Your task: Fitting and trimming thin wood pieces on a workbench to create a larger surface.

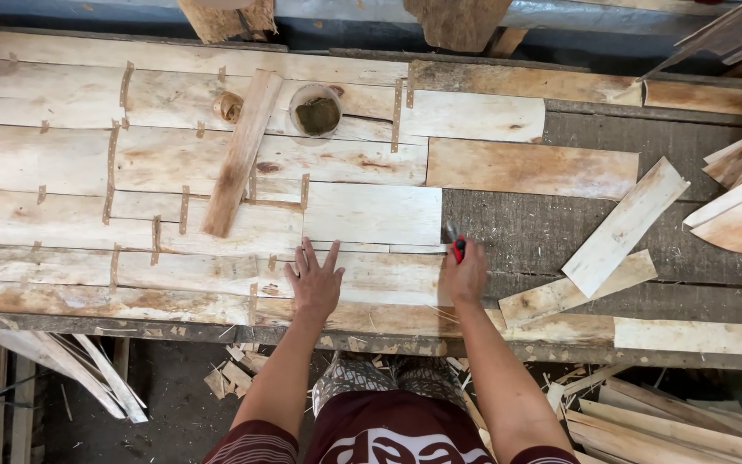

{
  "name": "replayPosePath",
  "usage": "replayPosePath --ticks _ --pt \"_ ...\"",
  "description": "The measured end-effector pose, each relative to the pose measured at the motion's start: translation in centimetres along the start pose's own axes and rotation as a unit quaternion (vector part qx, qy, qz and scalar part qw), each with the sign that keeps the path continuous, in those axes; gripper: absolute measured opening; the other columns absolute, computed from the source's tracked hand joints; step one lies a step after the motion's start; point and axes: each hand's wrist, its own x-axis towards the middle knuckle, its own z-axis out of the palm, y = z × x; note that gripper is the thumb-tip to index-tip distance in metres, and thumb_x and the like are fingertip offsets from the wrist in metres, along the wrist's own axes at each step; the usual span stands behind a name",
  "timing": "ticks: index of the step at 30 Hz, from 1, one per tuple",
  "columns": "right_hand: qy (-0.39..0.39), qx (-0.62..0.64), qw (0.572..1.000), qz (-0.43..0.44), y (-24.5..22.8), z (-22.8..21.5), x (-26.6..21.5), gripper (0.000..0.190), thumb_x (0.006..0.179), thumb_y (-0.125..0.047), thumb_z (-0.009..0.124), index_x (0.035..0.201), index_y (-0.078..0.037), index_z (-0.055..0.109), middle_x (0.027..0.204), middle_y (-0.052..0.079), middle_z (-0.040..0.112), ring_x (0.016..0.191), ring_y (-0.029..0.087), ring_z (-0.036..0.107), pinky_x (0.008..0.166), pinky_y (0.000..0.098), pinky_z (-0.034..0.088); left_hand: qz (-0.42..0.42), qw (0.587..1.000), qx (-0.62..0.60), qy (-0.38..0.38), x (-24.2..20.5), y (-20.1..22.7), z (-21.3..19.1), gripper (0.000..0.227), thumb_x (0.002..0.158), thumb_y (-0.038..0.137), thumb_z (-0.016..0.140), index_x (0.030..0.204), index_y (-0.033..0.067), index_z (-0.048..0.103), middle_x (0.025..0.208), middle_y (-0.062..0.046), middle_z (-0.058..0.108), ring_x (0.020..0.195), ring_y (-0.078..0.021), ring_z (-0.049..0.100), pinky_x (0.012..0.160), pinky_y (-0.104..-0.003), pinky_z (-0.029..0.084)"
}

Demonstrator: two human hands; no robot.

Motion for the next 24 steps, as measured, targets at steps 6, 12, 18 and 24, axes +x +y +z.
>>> replayPosePath --ticks 6,12,18,24 --pt "-0.039 -0.032 0.996 -0.078 1.1 0.9 0.8 0.035 0.092 -0.013 0.069 0.127 -0.007 0.067 0.127 0.012 0.051 0.108 0.027 0.06 0.096 0.0424 0.056 0.004 1.0 0.002 0.012 0.1 -0.1 0.4 0.065 0.108 0.051 0.026 0.164 0.0408 -0.005 0.169 -0.023 -0.012 0.156 -0.043 -0.001 0.121 -0.066 0.012" --pt "-0.048 -0.073 0.992 -0.094 1.6 1.0 1.2 0.027 0.096 -0.016 0.07 0.121 -0.005 0.069 0.128 0.011 0.053 0.111 0.027 0.062 0.099 0.0415 0.056 0.001 1.0 -0.002 0.012 -0.2 0.0 0.1 0.064 0.109 0.05 0.027 0.165 0.04 -0.003 0.17 -0.023 -0.012 0.157 -0.0427 -0.001 0.121 -0.067 0.013" --pt "-0.031 -0.038 0.994 -0.1 2.1 0.8 0.9 0.031 0.095 -0.011 0.067 0.125 -0.003 0.065 0.134 0.012 0.051 0.111 0.028 0.062 0.099 0.043 0.055 -0.001 1.0 -0.011 0.009 0.1 0.0 0.4 0.064 0.109 0.05 0.028 0.164 0.0415 -0.004 0.17 -0.023 -0.013 0.157 -0.0425 -0.002 0.121 -0.067 0.011" --pt "-0.035 -0.03 0.974 -0.221 -0.7 1.4 -0.7 0.033 0.096 -0.014 0.068 0.129 -0.008 0.066 0.139 0.015 0.056 0.128 0.031 0.056 0.113 0.0447 0.046 -0.006 1.0 -0.008 0.008 0.0 0.0 0.3 0.064 0.109 0.05 0.028 0.164 0.0413 -0.004 0.17 -0.022 -0.013 0.157 -0.0419 -0.002 0.121 -0.066 0.011"
